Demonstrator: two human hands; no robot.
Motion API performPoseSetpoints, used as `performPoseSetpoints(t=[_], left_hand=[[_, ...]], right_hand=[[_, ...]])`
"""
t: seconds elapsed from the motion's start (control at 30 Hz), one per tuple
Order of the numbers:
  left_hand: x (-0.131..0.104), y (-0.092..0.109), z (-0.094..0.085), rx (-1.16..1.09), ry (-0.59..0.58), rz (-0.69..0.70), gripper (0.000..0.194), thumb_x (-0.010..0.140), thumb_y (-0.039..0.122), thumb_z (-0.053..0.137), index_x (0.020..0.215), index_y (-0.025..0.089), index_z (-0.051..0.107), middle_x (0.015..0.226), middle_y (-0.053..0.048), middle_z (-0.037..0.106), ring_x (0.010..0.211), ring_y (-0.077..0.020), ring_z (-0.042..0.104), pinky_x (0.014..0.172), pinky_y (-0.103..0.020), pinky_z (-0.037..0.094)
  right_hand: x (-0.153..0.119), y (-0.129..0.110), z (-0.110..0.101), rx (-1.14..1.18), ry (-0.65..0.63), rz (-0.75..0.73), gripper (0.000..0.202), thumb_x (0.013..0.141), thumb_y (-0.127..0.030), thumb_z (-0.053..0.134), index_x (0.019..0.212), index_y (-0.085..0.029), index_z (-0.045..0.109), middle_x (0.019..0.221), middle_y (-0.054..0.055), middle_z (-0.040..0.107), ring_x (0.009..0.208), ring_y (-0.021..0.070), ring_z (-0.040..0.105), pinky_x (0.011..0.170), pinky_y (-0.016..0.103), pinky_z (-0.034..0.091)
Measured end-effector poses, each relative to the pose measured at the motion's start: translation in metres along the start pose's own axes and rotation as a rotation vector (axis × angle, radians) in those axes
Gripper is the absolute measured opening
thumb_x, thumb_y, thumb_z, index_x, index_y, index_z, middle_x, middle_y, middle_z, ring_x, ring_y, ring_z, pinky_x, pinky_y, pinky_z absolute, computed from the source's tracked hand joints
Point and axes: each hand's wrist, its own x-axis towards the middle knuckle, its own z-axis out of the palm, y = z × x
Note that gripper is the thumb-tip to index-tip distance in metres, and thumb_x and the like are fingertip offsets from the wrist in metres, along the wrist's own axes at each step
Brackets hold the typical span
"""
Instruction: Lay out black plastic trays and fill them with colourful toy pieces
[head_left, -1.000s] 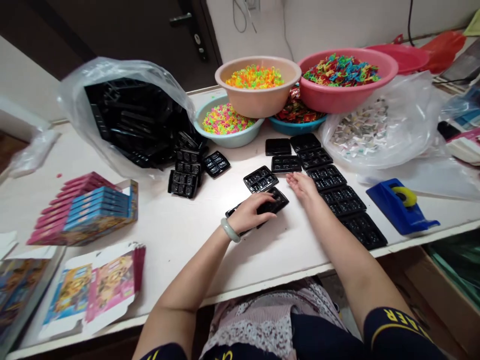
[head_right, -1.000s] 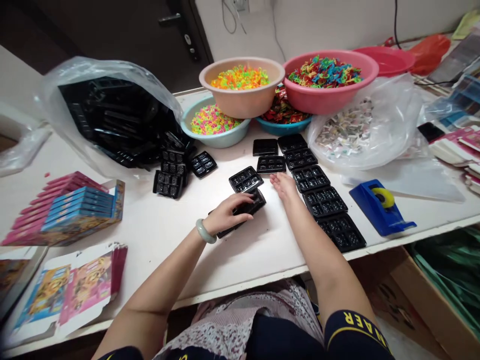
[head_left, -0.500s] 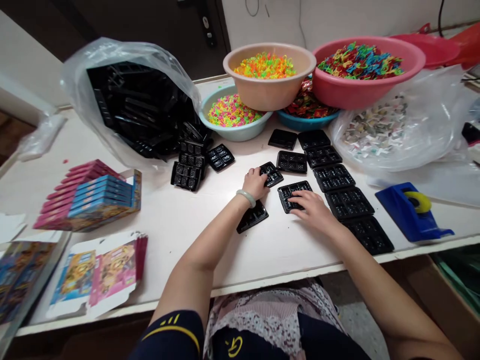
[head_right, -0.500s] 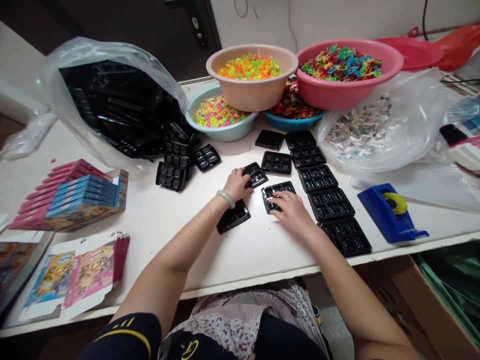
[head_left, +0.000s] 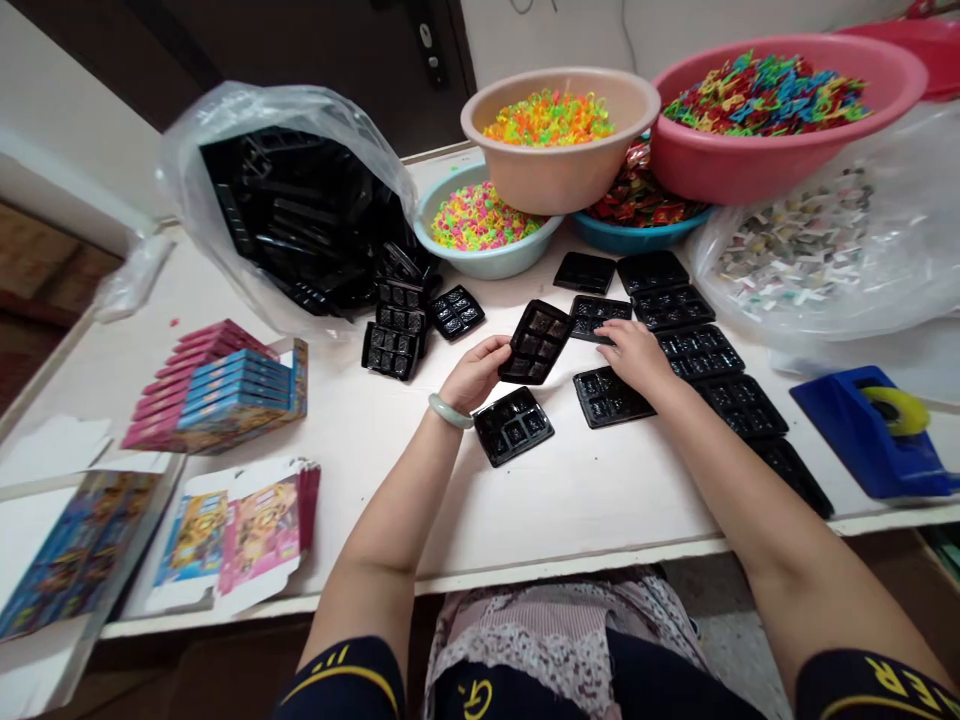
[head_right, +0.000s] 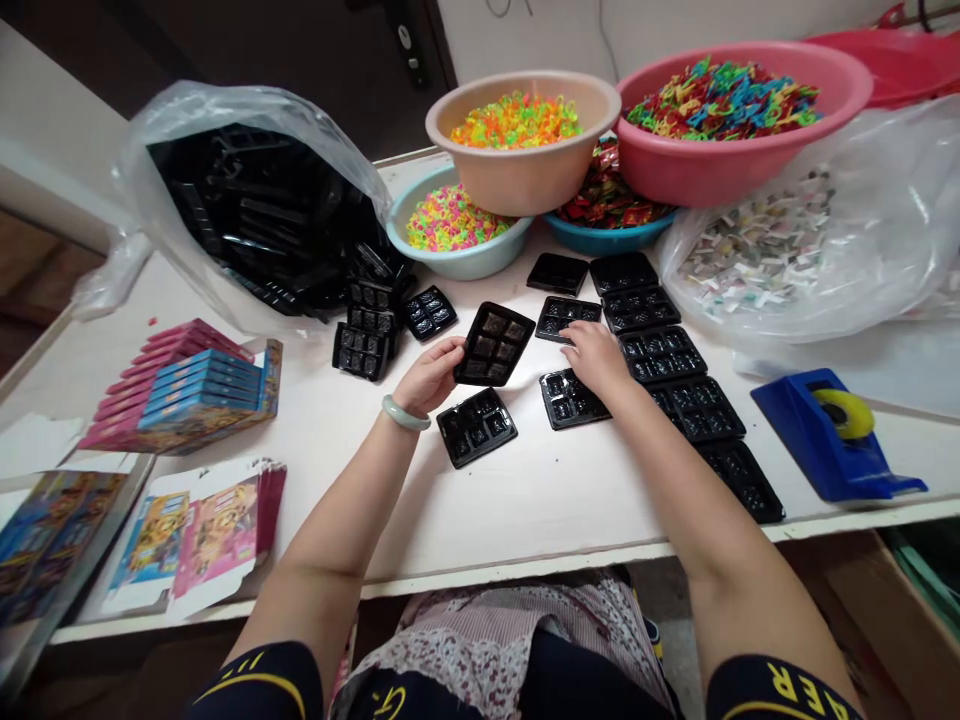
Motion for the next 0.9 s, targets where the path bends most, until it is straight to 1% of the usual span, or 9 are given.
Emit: performPoseSetpoints(t=[0.1, 0.13, 0.27, 0.33, 0.4, 0.53, 0.73, 0.83, 0.9], left_hand=[[-0.012, 0.001, 0.008, 0.131, -0.079, 0.080, 0.030, 0.074, 0.042, 0.076, 0.091, 0.019, 0.067, 0.092, -0.003, 0.069, 0.083, -0.0157, 0.064, 0.080, -0.030, 0.050], [-0.017, 0.002, 0.012, 0.228, -0.171, 0.102, 0.027, 0.076, 0.040, 0.074, 0.092, 0.019, 0.068, 0.099, -0.004, 0.069, 0.091, -0.0180, 0.065, 0.085, -0.033, 0.050], [-0.041, -0.009, 0.042, 0.629, -0.699, 0.164, 0.022, 0.082, 0.035, 0.068, 0.099, 0.019, 0.069, 0.120, -0.012, 0.065, 0.112, -0.0234, 0.061, 0.100, -0.040, 0.046], [-0.051, -0.024, 0.063, 0.799, -0.834, 0.238, 0.025, 0.084, 0.037, 0.065, 0.101, 0.018, 0.068, 0.119, -0.014, 0.065, 0.110, -0.0234, 0.061, 0.098, -0.040, 0.047], [-0.058, -0.044, 0.082, 0.990, -0.850, 0.323, 0.028, 0.085, 0.038, 0.064, 0.102, 0.017, 0.067, 0.120, -0.015, 0.063, 0.108, -0.0250, 0.060, 0.095, -0.041, 0.047], [-0.062, -0.073, 0.109, 1.348, -0.773, 0.408, 0.032, 0.085, 0.039, 0.062, 0.106, 0.015, 0.064, 0.125, -0.015, 0.059, 0.104, -0.0274, 0.056, 0.089, -0.043, 0.046], [-0.050, -0.089, 0.123, 1.566, -0.622, 0.461, 0.031, 0.088, 0.035, 0.058, 0.111, 0.013, 0.061, 0.132, -0.018, 0.053, 0.105, -0.0288, 0.052, 0.087, -0.045, 0.045], [-0.042, -0.096, 0.126, 1.633, -0.548, 0.512, 0.028, 0.091, 0.028, 0.052, 0.114, 0.014, 0.060, 0.135, -0.018, 0.052, 0.108, -0.0291, 0.052, 0.090, -0.045, 0.043], [-0.037, -0.100, 0.128, 1.669, -0.510, 0.537, 0.027, 0.093, 0.024, 0.047, 0.114, 0.014, 0.060, 0.135, -0.017, 0.053, 0.110, -0.0289, 0.052, 0.091, -0.045, 0.043]], right_hand=[[0.015, 0.006, 0.007, -0.121, -0.088, 0.000, 0.031, 0.082, -0.019, 0.060, 0.112, -0.019, 0.070, 0.131, 0.011, 0.058, 0.123, 0.0339, 0.046, 0.104, 0.054, 0.039], [0.016, 0.008, 0.008, -0.135, -0.117, -0.024, 0.031, 0.083, -0.019, 0.060, 0.112, -0.020, 0.070, 0.131, 0.011, 0.059, 0.123, 0.0331, 0.046, 0.104, 0.053, 0.039], [0.018, 0.019, 0.007, -0.127, -0.173, -0.132, 0.034, 0.086, -0.015, 0.053, 0.116, -0.023, 0.068, 0.131, 0.007, 0.059, 0.124, 0.0291, 0.047, 0.106, 0.050, 0.039], [0.022, 0.026, 0.005, -0.115, -0.185, -0.156, 0.036, 0.087, -0.013, 0.050, 0.118, -0.022, 0.067, 0.132, 0.007, 0.059, 0.128, 0.0277, 0.045, 0.107, 0.049, 0.038], [0.030, 0.033, 0.004, -0.104, -0.201, -0.165, 0.037, 0.087, -0.011, 0.048, 0.118, -0.020, 0.067, 0.134, 0.008, 0.058, 0.131, 0.0267, 0.043, 0.109, 0.048, 0.037], [0.046, 0.044, 0.003, -0.079, -0.247, -0.174, 0.043, 0.083, -0.002, 0.043, 0.116, -0.018, 0.068, 0.134, 0.009, 0.057, 0.133, 0.0247, 0.042, 0.112, 0.046, 0.036], [0.059, 0.049, 0.000, -0.064, -0.223, -0.213, 0.042, 0.083, -0.001, 0.039, 0.109, -0.017, 0.069, 0.124, 0.009, 0.062, 0.127, 0.0224, 0.047, 0.111, 0.043, 0.037], [0.072, 0.047, -0.001, -0.062, -0.161, -0.201, 0.041, 0.086, -0.007, 0.039, 0.117, -0.017, 0.064, 0.123, 0.010, 0.061, 0.122, 0.0233, 0.049, 0.109, 0.043, 0.038], [0.086, 0.043, 0.001, -0.071, -0.145, -0.173, 0.044, 0.087, -0.011, 0.041, 0.127, -0.015, 0.058, 0.130, 0.011, 0.058, 0.126, 0.0258, 0.046, 0.110, 0.046, 0.037]])
